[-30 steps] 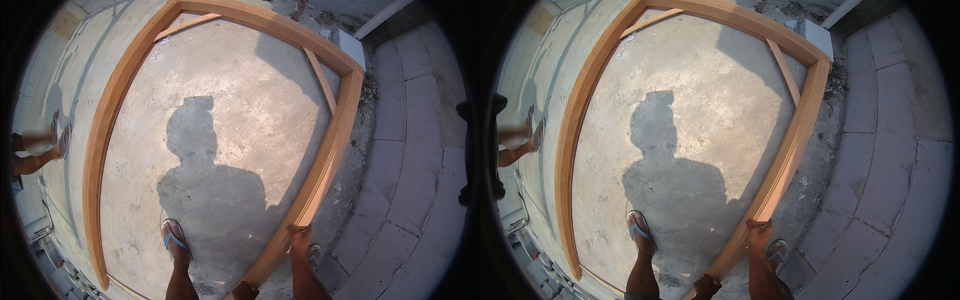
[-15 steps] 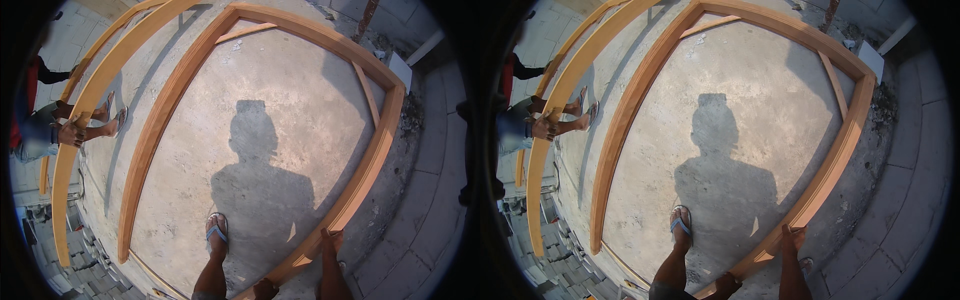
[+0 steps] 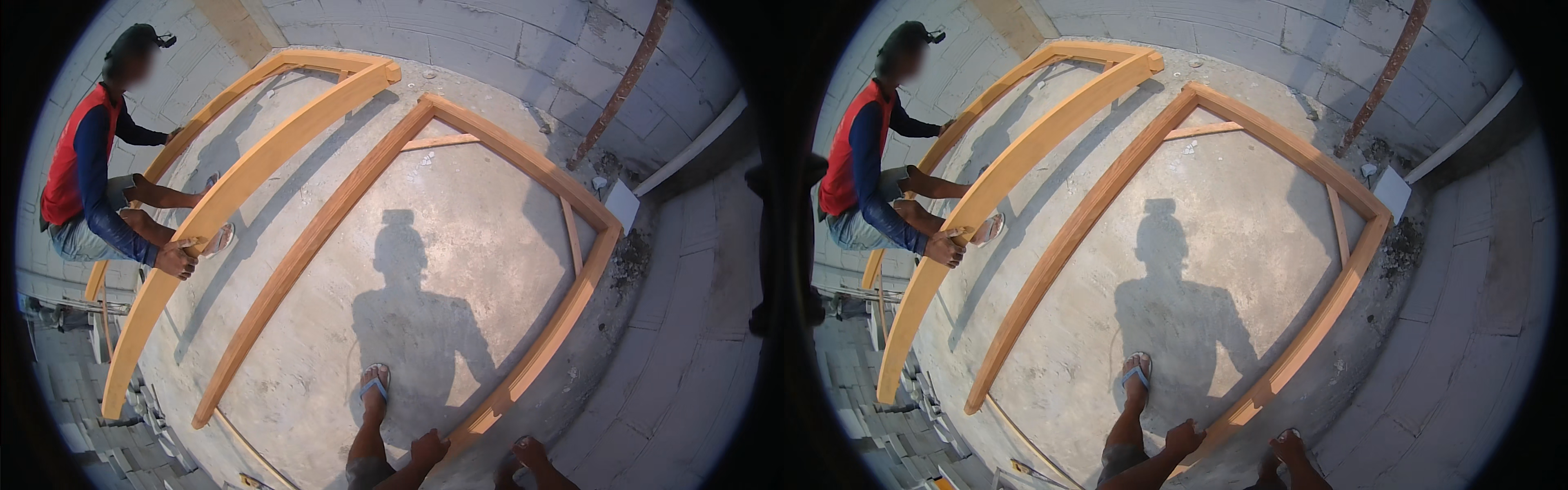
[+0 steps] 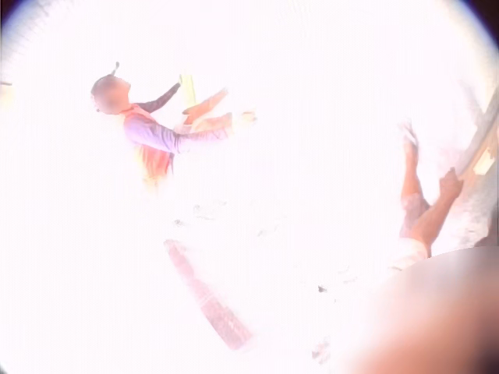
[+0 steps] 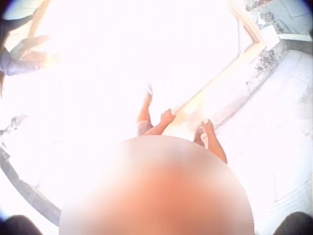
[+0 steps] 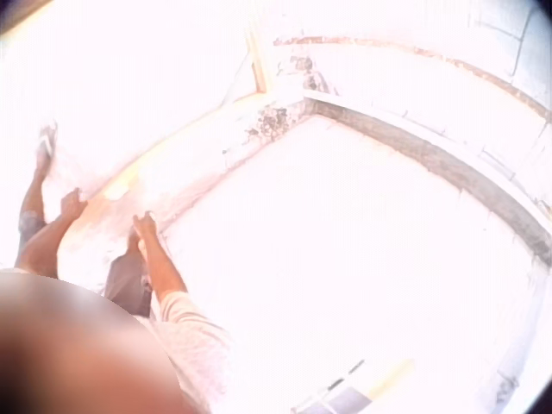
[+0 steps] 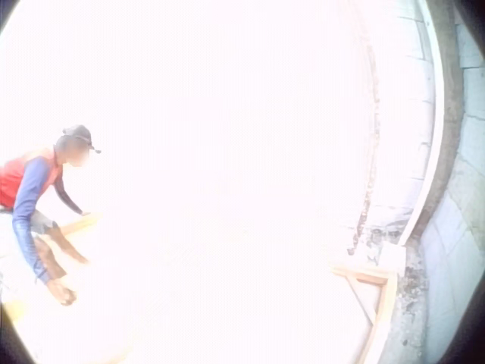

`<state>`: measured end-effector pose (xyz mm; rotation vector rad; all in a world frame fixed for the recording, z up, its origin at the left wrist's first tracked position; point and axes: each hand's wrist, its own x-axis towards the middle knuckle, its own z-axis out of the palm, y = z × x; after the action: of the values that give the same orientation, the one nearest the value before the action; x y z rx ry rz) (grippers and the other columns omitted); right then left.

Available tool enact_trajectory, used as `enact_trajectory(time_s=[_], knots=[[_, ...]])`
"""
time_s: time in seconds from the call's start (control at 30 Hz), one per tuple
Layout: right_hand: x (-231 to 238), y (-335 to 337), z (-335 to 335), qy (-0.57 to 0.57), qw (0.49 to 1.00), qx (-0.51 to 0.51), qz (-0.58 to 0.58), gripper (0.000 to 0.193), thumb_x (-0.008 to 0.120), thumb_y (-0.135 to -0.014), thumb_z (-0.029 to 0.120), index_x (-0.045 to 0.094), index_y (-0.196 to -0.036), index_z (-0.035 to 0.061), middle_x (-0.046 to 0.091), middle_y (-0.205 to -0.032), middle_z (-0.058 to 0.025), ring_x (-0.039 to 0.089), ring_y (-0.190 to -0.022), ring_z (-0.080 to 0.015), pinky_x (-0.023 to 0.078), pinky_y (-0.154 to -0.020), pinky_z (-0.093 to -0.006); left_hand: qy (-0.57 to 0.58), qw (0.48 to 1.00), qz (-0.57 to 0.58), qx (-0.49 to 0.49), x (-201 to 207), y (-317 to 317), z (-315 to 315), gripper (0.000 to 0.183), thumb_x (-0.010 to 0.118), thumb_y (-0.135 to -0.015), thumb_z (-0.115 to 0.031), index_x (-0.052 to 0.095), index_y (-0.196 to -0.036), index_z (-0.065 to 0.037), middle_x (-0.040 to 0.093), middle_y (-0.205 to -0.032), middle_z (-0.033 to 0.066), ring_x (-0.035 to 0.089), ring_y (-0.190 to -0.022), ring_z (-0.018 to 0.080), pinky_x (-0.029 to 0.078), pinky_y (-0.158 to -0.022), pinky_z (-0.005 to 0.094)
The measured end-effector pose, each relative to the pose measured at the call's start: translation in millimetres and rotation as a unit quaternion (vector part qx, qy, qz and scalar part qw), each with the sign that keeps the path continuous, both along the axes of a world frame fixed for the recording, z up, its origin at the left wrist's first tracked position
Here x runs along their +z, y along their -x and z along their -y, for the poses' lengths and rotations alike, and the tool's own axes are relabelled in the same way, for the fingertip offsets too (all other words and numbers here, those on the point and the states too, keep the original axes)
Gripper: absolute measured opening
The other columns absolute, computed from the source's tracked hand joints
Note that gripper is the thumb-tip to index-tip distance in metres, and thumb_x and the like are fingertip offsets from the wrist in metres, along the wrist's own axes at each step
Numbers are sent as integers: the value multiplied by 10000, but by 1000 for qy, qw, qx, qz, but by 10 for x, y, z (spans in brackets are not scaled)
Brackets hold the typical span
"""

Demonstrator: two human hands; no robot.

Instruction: The person assembles a wooden frame on a concrete floor with another worker. They position and align several wooden planks, then use a tape measure to check dimensions. The person also picks up and moves a piece of wood and a metal bar before returning to the frame.

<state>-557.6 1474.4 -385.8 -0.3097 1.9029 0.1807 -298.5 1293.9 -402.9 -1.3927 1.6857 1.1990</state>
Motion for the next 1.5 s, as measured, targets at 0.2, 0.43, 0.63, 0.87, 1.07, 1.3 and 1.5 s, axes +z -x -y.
enact_trajectory(time_s=[0.2, 0.43, 0.63, 0.87, 1.07, 1.3, 1.5], knots=[[1000, 97, 877, 55, 990, 87, -96, 702, 650, -789, 550, 590, -1183, -27, 633, -1199, -228, 588, -1165, -362, 454, -1001, -426, 90, 990, -60, 89, 593, -352, 924, 582, 617, -840, -502, 583, -1180, -31, 679, -1068, 205, 656, -1013, 372, 508, -879, 466], [2456, -441, 2714, 112, 982, 127, -86, 682, 652, -812, 532, 587, -1209, -18, 649, -1169, -226, 605, -1136, -361, 461, -983, -422, 195, 968, -76, 137, 1525, -1338, 2172, 620, 600, -844, -527, 588, -1222, -36, 674, -1117, 191, 636, -1063, 384, 494, -919, 478], [3693, -1098, 3938, 233, 955, 173, -65, 647, 644, -830, 535, 607, -1200, 6, 672, -1122, -210, 623, -1112, -342, 477, -962, -402, 138, 970, -14, 201, 2512, -2523, 3190, 620, 594, -844, -557, 608, -1225, -68, 659, -1177, 185, 615, -1122, 362, 480, -962, 455], [4465, -941, 4458, 284, 936, 186, -96, 599, 650, -835, 513, 631, -1179, 22, 663, -1130, -228, 626, -1096, -357, 483, -948, -400, 264, 892, -8, 367, 3444, -3177, 3857, 532, 629, -853, -486, 656, -1119, -26, 678, -1125, 194, 631, -1090, 342, 485, -947, 427], [4241, -269, 4066, 195, 945, 186, -185, 593, 644, -816, 554, 689, -1051, 12, 675, -1107, -229, 640, -1071, -346, 490, -938, -393, 257, 862, -51, 433, 3382, -3068, 3523, 498, 630, -853, -465, 694, -1029, -3, 710, -997, 185, 666, -988, 313, 503, -881, 403], [4023, 145, 4214, 119, 960, 238, -83, 652, 595, -801, 578, 696, -1000, -35, 679, -1047, -255, 635, -1037, -403, 487, -929, -436, 261, 942, 13, 211, 2836, -3078, 2661, 470, 506, -910, -451, 690, -833, -24, 700, -861, 202, 664, -827, 377, 511, -776, 479], [4094, 746, 5136, 233, 957, 156, -77, 563, 647, -817, 526, 696, -1035, 9, 675, -1089, -228, 625, -1073, -372, 475, -949, -420, 183, 936, 35, 300, 3007, -2818, 3217, 557, 512, -868, -495, 692, -809, 29, 669, -894, 281, 641, -932, 431, 486, -837, 504]])
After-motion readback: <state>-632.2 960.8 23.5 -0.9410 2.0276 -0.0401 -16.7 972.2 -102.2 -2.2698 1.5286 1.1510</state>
